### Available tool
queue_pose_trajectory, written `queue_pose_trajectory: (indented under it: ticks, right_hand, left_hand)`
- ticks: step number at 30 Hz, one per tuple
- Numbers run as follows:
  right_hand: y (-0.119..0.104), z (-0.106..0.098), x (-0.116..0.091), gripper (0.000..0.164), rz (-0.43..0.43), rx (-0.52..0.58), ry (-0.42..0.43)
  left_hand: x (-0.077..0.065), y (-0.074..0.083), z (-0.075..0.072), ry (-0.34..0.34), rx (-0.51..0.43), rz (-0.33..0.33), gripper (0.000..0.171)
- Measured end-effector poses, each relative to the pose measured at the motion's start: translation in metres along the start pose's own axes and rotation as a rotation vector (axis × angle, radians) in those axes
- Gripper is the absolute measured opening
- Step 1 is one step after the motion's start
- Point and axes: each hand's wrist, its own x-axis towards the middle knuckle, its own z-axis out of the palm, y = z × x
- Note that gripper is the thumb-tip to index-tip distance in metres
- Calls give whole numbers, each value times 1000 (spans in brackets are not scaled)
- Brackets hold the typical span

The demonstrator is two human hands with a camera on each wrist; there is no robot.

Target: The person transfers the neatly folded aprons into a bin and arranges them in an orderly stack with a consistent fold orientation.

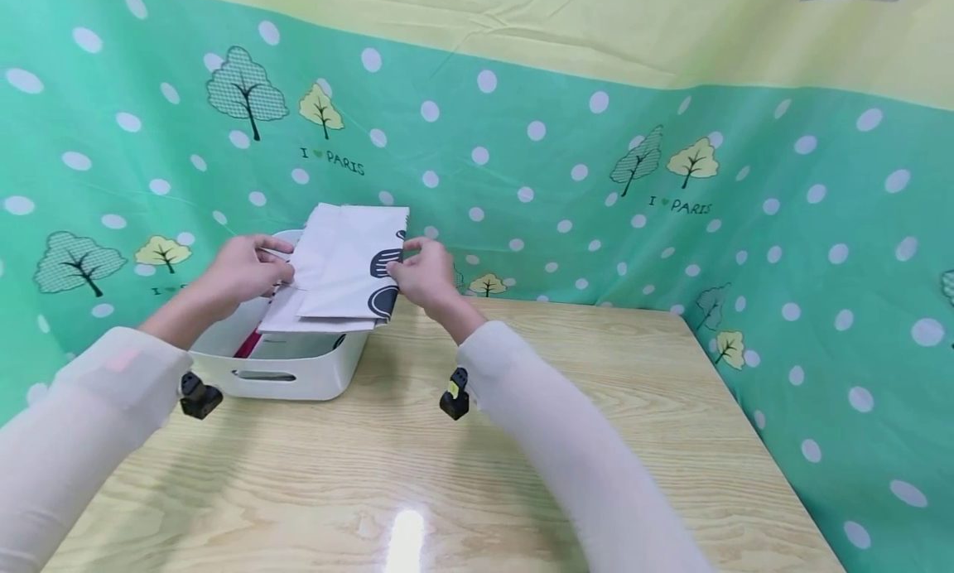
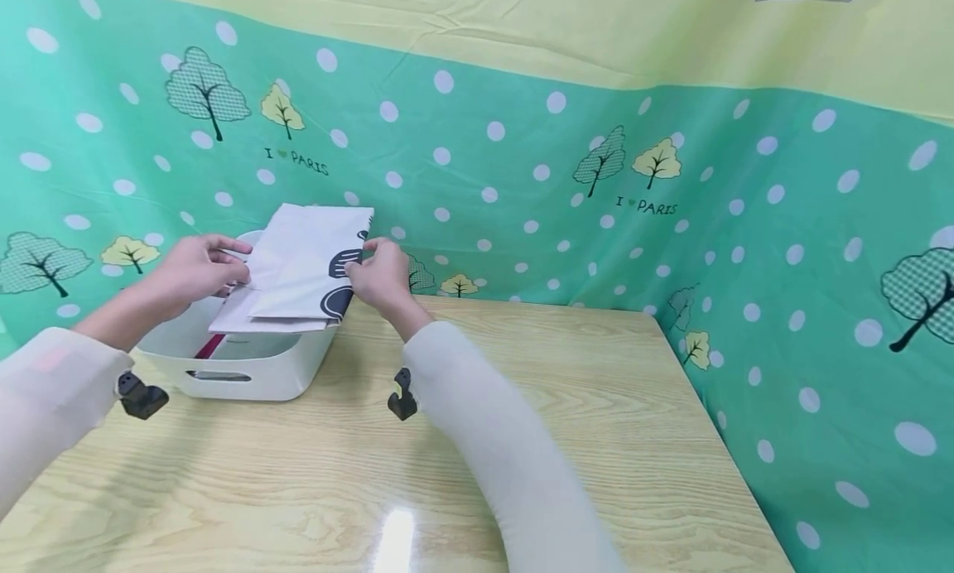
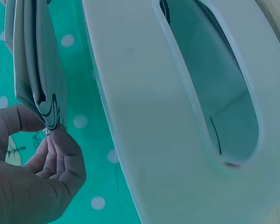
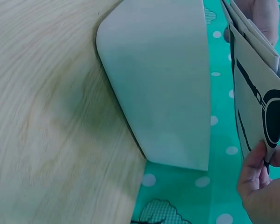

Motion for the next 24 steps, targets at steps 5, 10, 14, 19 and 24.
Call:
queue_pose_trajectory:
  ticks: [5, 10, 14, 19, 24]
  right_hand:
    - [-1, 17, 2, 46, -7, 25, 14]
    - [-1, 32, 4, 46, -24, 43, 43]
    - [0, 41, 4, 46, -18, 38, 52]
    - [3, 50, 5, 46, 6, 27, 45]
    - [9, 59, 4, 45, 23, 51, 30]
  left_hand:
    - [-1, -7, -11, 10, 20, -12, 50]
    - [-1, -15, -19, 28, 46, -10, 51]
    - [-1, -20, -22, 41, 52, -15, 50]
    - [-2, -29, -24, 45, 45, -32, 50]
    - [-3, -36, -23, 43, 51, -40, 50]
